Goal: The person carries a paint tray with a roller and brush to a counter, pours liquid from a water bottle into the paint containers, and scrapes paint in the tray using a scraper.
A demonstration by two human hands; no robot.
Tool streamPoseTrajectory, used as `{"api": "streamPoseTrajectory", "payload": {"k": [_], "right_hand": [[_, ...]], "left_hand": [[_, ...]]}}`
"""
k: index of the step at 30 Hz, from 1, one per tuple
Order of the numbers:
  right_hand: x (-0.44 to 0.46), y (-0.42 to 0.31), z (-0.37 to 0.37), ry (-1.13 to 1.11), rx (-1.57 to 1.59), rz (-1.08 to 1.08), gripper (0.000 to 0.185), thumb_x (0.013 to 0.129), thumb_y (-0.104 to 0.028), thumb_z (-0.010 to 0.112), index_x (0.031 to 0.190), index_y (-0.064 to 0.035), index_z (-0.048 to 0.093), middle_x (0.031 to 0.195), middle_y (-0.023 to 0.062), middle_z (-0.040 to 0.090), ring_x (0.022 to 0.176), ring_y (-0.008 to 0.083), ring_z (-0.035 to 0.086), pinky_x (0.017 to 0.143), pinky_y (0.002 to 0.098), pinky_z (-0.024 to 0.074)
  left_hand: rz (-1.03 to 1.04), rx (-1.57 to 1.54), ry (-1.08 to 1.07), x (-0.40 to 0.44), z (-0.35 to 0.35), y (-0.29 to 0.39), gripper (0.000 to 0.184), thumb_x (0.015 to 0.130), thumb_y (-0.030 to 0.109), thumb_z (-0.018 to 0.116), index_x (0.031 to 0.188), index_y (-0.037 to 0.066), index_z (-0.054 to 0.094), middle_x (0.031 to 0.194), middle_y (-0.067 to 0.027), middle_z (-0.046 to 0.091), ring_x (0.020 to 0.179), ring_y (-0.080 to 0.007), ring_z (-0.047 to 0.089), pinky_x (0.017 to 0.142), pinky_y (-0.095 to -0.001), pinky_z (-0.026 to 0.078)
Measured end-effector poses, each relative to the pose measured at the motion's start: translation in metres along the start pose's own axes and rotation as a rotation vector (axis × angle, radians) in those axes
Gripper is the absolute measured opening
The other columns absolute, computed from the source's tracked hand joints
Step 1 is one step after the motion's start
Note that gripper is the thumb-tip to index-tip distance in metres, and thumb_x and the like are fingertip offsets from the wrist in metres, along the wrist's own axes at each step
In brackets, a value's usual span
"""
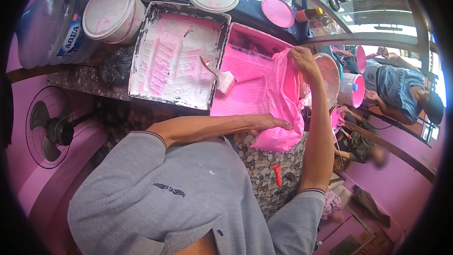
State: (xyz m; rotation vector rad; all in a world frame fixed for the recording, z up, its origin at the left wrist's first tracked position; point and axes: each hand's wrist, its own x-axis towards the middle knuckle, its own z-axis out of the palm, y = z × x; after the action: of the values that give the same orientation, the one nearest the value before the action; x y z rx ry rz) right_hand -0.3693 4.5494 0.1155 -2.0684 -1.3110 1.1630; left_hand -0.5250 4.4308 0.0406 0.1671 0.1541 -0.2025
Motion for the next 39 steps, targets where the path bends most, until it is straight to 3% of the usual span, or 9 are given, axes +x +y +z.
{"api": "streamPoseTrajectory", "payload": {"k": [17,20,22,23,26,28,32,34,39], "right_hand": [[0.02,0.02,0.006,0.021,-0.035,-0.101,0.025,0.086,-0.023,0.048,0.075,-0.0017,0.055,0.065,0.0021,0.045,0.062,0.0095,0.042,0.055,0.0275,0.0356],[0.022,0.03,0.005,0.081,-0.173,-0.379,0.022,0.084,-0.019,0.048,0.075,0.0009,0.053,0.068,0.0088,0.049,0.067,0.0168,0.047,0.062,0.0306,0.0386],[0.038,0.051,-0.007,0.001,-0.722,-1.0,0.022,0.076,-0.011,0.051,0.096,-0.0038,0.048,0.089,0.0118,0.053,0.078,0.0326,0.049,0.07,0.0395,0.0393],[0.041,0.058,-0.006,-0.001,-0.723,-1.001,0.022,0.076,-0.011,0.051,0.096,-0.0038,0.048,0.089,0.0118,0.053,0.078,0.0326,0.049,0.07,0.0395,0.0393],[0.041,0.055,0.001,-0.007,-0.513,-0.759,0.012,0.076,-0.01,0.052,0.085,-0.003,0.049,0.079,0.0114,0.05,0.073,0.0263,0.048,0.068,0.0356,0.039],[0.038,0.041,0.005,0.038,-0.24,-0.233,0.026,0.085,-0.018,0.038,0.082,0.0043,0.053,0.08,0.0165,0.053,0.075,0.0288,0.05,0.07,0.0343,0.0402],[0.035,0.024,0.004,0.069,-0.159,-0.301,0.028,0.085,-0.022,0.043,0.08,0.0038,0.052,0.076,0.0137,0.053,0.072,0.024,0.051,0.067,0.0345,0.0402],[0.033,0.007,0.007,0.063,-0.052,0.128,0.033,0.08,-0.027,0.057,0.087,0.0054,0.056,0.085,0.0118,0.058,0.078,0.0187,0.054,0.07,0.0349,0.0421],[0.014,-0.023,0.024,0.012,-0.247,0.005,0.068,0.062,-0.023,0.074,0.112,0.0133,0.047,0.11,0.0216,0.055,0.1,0.0239,0.054,0.086,0.0334,0.0421]], "left_hand": [[0.034,0.292,0.213,0.004,0.006,0.021,0.033,0.084,0.025,0.061,0.104,-0.001,0.06,0.094,-0.0083,0.065,0.074,-0.0118,0.063,0.066,-0.027,0.051],[0.065,0.307,0.193,0.0,0.012,0.026,0.034,0.082,0.027,0.062,0.1,-0.002,0.062,0.093,-0.0076,0.064,0.075,-0.0116,0.061,0.066,-0.0265,0.05],[0.125,0.471,0.233,-0.009,0.02,0.032,0.037,0.08,0.03,0.064,0.095,-0.003,0.064,0.093,-0.0084,0.064,0.077,-0.0129,0.059,0.069,-0.0272,0.047],[0.126,0.47,0.233,-0.006,0.017,0.032,0.037,0.08,0.03,0.064,0.095,-0.003,0.064,0.093,-0.0084,0.064,0.077,-0.0129,0.059,0.069,-0.0272,0.047],[0.099,0.663,0.317,0.003,0.009,0.036,0.043,0.075,0.034,0.067,0.092,-0.005,0.066,0.092,-0.0104,0.064,0.08,-0.0151,0.057,0.073,-0.028,0.045],[0.127,0.762,0.264,-0.002,0.011,0.045,0.046,0.073,0.037,0.068,0.091,-0.005,0.066,0.09,-0.0115,0.064,0.079,-0.0168,0.057,0.074,-0.0286,0.044],[0.066,0.887,0.352,0.002,0.01,0.057,0.047,0.073,0.039,0.067,0.09,-0.005,0.066,0.086,-0.0133,0.064,0.078,-0.017,0.056,0.073,-0.0287,0.044],[0.163,1.068,0.278,-0.014,0.025,0.071,0.047,0.074,0.04,0.065,0.088,-0.005,0.065,0.083,-0.0147,0.064,0.075,-0.0173,0.056,0.071,-0.03,0.044],[0.17,1.274,0.263,0.001,0.026,0.087,0.044,0.074,0.037,0.063,0.085,-0.005,0.065,0.082,-0.017,0.064,0.075,-0.0216,0.059,0.071,-0.0327,0.045]]}}
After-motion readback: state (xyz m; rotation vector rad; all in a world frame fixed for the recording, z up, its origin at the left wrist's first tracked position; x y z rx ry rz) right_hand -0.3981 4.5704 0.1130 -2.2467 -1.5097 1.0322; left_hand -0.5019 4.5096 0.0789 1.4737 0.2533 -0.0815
